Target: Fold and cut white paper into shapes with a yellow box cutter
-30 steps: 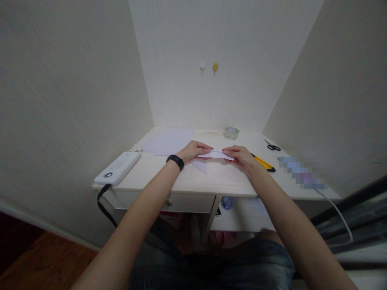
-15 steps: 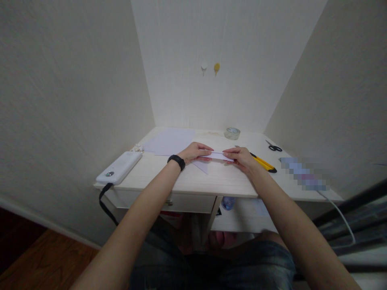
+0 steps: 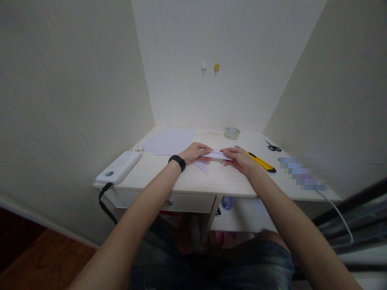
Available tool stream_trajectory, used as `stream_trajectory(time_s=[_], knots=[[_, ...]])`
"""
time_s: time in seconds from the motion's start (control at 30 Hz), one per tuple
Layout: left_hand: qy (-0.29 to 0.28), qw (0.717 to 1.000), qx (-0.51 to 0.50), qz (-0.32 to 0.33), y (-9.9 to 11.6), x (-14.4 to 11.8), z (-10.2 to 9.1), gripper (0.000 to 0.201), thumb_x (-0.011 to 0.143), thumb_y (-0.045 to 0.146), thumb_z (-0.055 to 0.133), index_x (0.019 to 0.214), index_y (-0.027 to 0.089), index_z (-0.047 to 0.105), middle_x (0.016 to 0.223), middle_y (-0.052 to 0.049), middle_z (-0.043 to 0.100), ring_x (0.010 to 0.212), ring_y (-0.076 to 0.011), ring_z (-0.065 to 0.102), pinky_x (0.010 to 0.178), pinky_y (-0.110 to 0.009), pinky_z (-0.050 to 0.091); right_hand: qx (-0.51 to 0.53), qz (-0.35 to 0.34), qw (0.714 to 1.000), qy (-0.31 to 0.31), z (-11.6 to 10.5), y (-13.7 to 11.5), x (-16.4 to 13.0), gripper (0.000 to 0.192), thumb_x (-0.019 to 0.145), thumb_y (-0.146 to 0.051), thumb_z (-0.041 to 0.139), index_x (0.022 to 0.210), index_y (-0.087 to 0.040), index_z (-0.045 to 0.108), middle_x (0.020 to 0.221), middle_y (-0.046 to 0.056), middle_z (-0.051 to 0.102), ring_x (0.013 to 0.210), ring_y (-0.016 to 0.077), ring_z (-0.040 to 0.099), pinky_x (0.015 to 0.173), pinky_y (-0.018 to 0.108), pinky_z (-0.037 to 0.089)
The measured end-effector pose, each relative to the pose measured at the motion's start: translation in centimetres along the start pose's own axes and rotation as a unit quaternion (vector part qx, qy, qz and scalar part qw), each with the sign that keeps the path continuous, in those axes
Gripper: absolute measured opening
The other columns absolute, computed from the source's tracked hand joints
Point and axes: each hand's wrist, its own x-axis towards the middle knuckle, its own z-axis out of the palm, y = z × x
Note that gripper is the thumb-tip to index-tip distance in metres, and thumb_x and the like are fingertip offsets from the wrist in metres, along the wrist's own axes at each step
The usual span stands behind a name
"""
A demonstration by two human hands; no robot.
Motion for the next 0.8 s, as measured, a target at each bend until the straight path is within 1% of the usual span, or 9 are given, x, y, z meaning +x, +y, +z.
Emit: stream_trajectory(time_s=[0.1,0.2,0.3,0.37,0.47,0.6,0.8], knots=[[0.001,1.000,-0.005,-0.002,0.0,0.0,0.0,0.010,0.083,0.010,0.071,0.091,0.006,0.074,0.100,-0.013,0.073,0.077,-0.0127,0.070,0.079,-0.026,0.060,-0.020,0.012,1.000,-0.003,0.1,0.1,-0.1,0.018,0.073,-0.019,0.079,0.089,-0.010,0.076,0.072,0.006,0.071,0.049,0.0092,0.060,0.043,0.018,0.057],[-0.002,1.000,-0.009,-0.013,0.1,-0.1,-0.1,0.013,0.080,0.009,0.073,0.093,0.007,0.074,0.099,-0.013,0.074,0.076,-0.0132,0.071,0.080,-0.026,0.060,-0.034,0.011,0.999,-0.004,0.0,0.1,-0.1,0.022,0.069,-0.021,0.083,0.086,-0.009,0.076,0.063,0.004,0.068,0.044,0.0079,0.057,0.040,0.016,0.053],[-0.005,0.999,-0.008,-0.036,0.3,-0.3,-0.1,0.022,0.078,0.008,0.075,0.099,0.008,0.073,0.097,-0.013,0.074,0.072,-0.0131,0.072,0.077,-0.026,0.060,-0.029,0.006,1.000,-0.010,-0.1,0.2,0.0,0.024,0.065,-0.021,0.086,0.083,-0.010,0.076,0.065,0.005,0.069,0.046,0.0075,0.058,0.042,0.015,0.052],[-0.004,0.999,-0.009,-0.047,0.4,-0.4,0.0,0.024,0.078,0.008,0.075,0.101,0.008,0.073,0.095,-0.013,0.074,0.071,-0.0132,0.072,0.076,-0.025,0.060,-0.027,0.005,1.000,-0.013,-0.2,0.2,0.0,0.024,0.063,-0.021,0.087,0.082,-0.010,0.076,0.067,0.005,0.070,0.047,0.0076,0.059,0.043,0.015,0.053],[-0.007,0.999,-0.015,-0.047,0.4,-0.4,0.3,0.019,0.079,0.010,0.074,0.099,0.009,0.074,0.096,-0.013,0.074,0.073,-0.0125,0.072,0.078,-0.025,0.060,-0.026,0.000,1.000,-0.010,-0.3,0.2,0.0,0.024,0.064,-0.020,0.086,0.083,-0.010,0.076,0.066,0.005,0.070,0.048,0.0077,0.059,0.044,0.015,0.053],[-0.001,0.999,-0.018,-0.029,0.3,-0.4,0.8,0.009,0.083,0.013,0.071,0.090,0.008,0.075,0.101,-0.013,0.073,0.077,-0.0111,0.070,0.083,-0.026,0.059,-0.020,0.002,1.000,-0.004,-0.3,0.3,0.1,0.023,0.063,-0.020,0.086,0.081,-0.010,0.075,0.065,0.003,0.068,0.048,0.0080,0.059,0.046,0.016,0.055],[0.007,0.999,-0.005,-0.031,0.4,-0.3,0.9,0.008,0.083,0.007,0.069,0.089,0.007,0.075,0.092,-0.011,0.074,0.072,-0.0081,0.069,0.081,-0.022,0.058,-0.012,0.010,1.000,-0.018,-0.1,0.2,-0.1,0.025,0.062,-0.021,0.087,0.082,-0.011,0.075,0.068,0.004,0.069,0.051,0.0081,0.060,0.047,0.017,0.055]])
